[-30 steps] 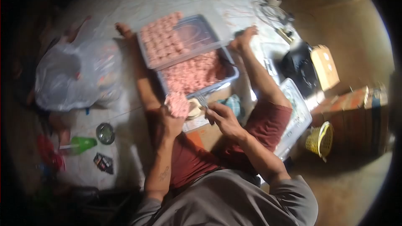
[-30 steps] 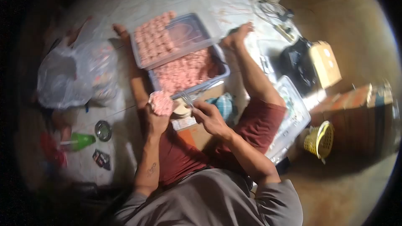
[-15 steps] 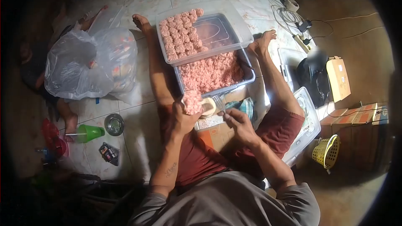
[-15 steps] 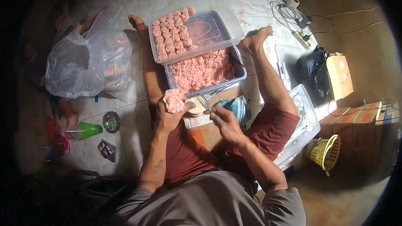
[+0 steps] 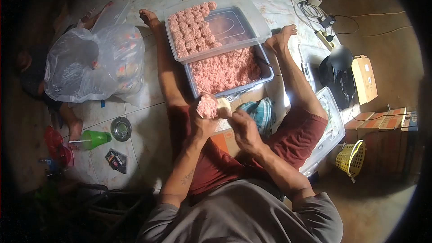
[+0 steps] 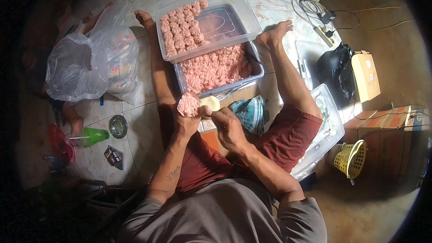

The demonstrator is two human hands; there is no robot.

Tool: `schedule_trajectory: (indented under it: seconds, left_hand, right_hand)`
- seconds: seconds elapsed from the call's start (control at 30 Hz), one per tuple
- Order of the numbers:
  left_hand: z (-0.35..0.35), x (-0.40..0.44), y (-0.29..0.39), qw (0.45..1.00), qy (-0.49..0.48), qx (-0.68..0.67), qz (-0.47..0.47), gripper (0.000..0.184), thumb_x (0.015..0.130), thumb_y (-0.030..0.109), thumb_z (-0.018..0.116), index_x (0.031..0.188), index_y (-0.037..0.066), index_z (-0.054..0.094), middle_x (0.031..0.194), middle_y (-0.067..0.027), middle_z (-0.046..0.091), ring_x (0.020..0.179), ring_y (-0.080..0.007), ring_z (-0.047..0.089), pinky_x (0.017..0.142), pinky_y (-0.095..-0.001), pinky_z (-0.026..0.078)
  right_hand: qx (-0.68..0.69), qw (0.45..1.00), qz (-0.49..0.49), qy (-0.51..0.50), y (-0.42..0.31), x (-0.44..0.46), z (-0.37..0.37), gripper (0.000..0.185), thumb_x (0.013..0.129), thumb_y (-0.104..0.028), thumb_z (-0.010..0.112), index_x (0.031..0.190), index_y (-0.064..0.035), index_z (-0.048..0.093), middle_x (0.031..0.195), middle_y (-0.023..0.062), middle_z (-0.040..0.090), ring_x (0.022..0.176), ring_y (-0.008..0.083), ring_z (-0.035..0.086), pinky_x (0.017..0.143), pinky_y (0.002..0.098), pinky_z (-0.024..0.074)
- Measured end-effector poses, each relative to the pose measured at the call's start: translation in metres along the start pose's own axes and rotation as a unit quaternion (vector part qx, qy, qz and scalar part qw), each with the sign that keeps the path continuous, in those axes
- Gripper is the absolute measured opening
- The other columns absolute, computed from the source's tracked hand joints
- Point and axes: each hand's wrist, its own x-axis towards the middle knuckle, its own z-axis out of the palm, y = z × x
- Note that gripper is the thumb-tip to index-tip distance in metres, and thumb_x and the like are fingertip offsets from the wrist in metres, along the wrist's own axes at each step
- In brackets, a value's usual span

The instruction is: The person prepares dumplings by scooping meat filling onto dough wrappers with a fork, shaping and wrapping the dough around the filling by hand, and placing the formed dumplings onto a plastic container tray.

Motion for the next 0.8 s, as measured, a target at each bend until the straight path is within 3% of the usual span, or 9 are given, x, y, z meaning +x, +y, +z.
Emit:
schedule_trajectory:
  seconds: [0.07, 0.17, 0.2, 0.27, 0.37, 0.47, 0.53, 0.67, 0.8]
  left_hand:
    - [-0.010, 0.008, 0.021, 0.988, 0.015, -0.011, -0.153, 0.033, 0.074, -0.003, 0.084, 0.098, 0.002, 0.063, 0.089, -0.0051, 0.065, 0.081, -0.0153, 0.063, 0.073, -0.0306, 0.054]
    - [-0.034, -0.007, -0.014, 0.967, -0.078, -0.187, -0.158, 0.037, 0.074, -0.003, 0.085, 0.103, 0.002, 0.063, 0.095, -0.0064, 0.066, 0.085, -0.0143, 0.063, 0.075, -0.0303, 0.054]
    - [-0.037, 0.000, -0.005, 0.987, -0.069, -0.126, -0.078, 0.041, 0.074, -0.003, 0.085, 0.108, 0.001, 0.064, 0.102, -0.0077, 0.068, 0.091, -0.0142, 0.065, 0.079, -0.0300, 0.056]
    - [-0.033, 0.010, 0.012, 0.983, -0.057, -0.127, -0.119, 0.042, 0.075, -0.003, 0.086, 0.110, 0.001, 0.064, 0.104, -0.0079, 0.068, 0.094, -0.0142, 0.066, 0.081, -0.0297, 0.056]
    - [-0.027, 0.018, 0.025, 0.983, -0.029, -0.142, -0.114, 0.044, 0.076, -0.002, 0.085, 0.114, 0.000, 0.063, 0.109, -0.0076, 0.069, 0.098, -0.0142, 0.067, 0.088, -0.0295, 0.057]
    - [-0.021, 0.002, 0.015, 0.953, -0.091, -0.216, -0.193, 0.041, 0.077, 0.003, 0.088, 0.109, 0.002, 0.062, 0.097, -0.0041, 0.067, 0.093, -0.0131, 0.067, 0.086, -0.0279, 0.055]
    - [-0.008, -0.002, 0.004, 0.989, -0.085, -0.096, -0.075, 0.041, 0.077, 0.007, 0.091, 0.106, 0.003, 0.061, 0.090, -0.0013, 0.064, 0.082, -0.0101, 0.061, 0.075, -0.0257, 0.053]
    - [-0.014, 0.007, 0.012, 0.986, -0.031, -0.097, -0.130, 0.046, 0.074, 0.008, 0.093, 0.106, 0.003, 0.060, 0.086, 0.0010, 0.061, 0.076, -0.0085, 0.057, 0.068, -0.0235, 0.050]
    - [-0.032, 0.006, 0.011, 0.981, -0.040, -0.141, -0.126, 0.056, 0.072, 0.008, 0.094, 0.112, 0.002, 0.056, 0.087, 0.0016, 0.059, 0.082, -0.0075, 0.058, 0.074, -0.0217, 0.051]
  right_hand:
    - [-0.006, 0.999, 0.051, 0.002, -0.020, 0.004, -0.020, 0.019, 0.099, 0.003, 0.057, 0.113, 0.0015, 0.068, 0.094, 0.0078, 0.056, 0.088, 0.0189, 0.056, 0.079, 0.0307, 0.0448]
    - [0.127, 0.991, 0.042, 0.014, 0.005, -0.006, -0.023, 0.018, 0.104, -0.005, 0.057, 0.115, -0.0002, 0.070, 0.086, 0.0024, 0.056, 0.074, 0.0136, 0.050, 0.068, 0.0297, 0.0412]
    - [0.126, 0.991, 0.042, 0.013, 0.004, -0.009, -0.024, 0.018, 0.104, -0.005, 0.057, 0.115, -0.0002, 0.070, 0.086, 0.0024, 0.056, 0.074, 0.0136, 0.050, 0.068, 0.0297, 0.0412]
    - [0.304, 0.924, 0.218, -0.080, 0.002, -0.015, -0.025, 0.020, 0.107, -0.013, 0.056, 0.115, -0.0032, 0.072, 0.081, -0.0048, 0.052, 0.072, 0.0058, 0.043, 0.066, 0.0241, 0.0361]
    - [0.359, 0.900, 0.222, -0.107, 0.006, -0.019, -0.014, 0.023, 0.108, -0.018, 0.055, 0.117, -0.0056, 0.072, 0.076, -0.0080, 0.048, 0.071, 0.0027, 0.039, 0.066, 0.0201, 0.0321]
    - [0.323, 0.931, 0.150, -0.079, 0.007, -0.013, 0.010, 0.019, 0.105, -0.012, 0.059, 0.117, -0.0008, 0.069, 0.085, -0.0006, 0.054, 0.077, 0.0101, 0.047, 0.070, 0.0277, 0.0419]
    - [0.158, 0.986, 0.053, -0.026, 0.004, -0.005, 0.017, 0.016, 0.100, -0.002, 0.062, 0.115, 0.0011, 0.068, 0.096, 0.0118, 0.058, 0.085, 0.0220, 0.056, 0.079, 0.0336, 0.0476]
    - [0.017, 0.999, 0.049, 0.014, -0.011, 0.006, -0.016, 0.017, 0.101, 0.001, 0.058, 0.114, -0.0001, 0.069, 0.091, 0.0125, 0.055, 0.087, 0.0224, 0.057, 0.080, 0.0311, 0.0463]
    - [0.118, 0.989, 0.083, -0.043, 0.001, -0.010, -0.027, 0.018, 0.104, -0.003, 0.056, 0.115, 0.0016, 0.070, 0.094, 0.0085, 0.058, 0.093, 0.0173, 0.056, 0.084, 0.0291, 0.0450]
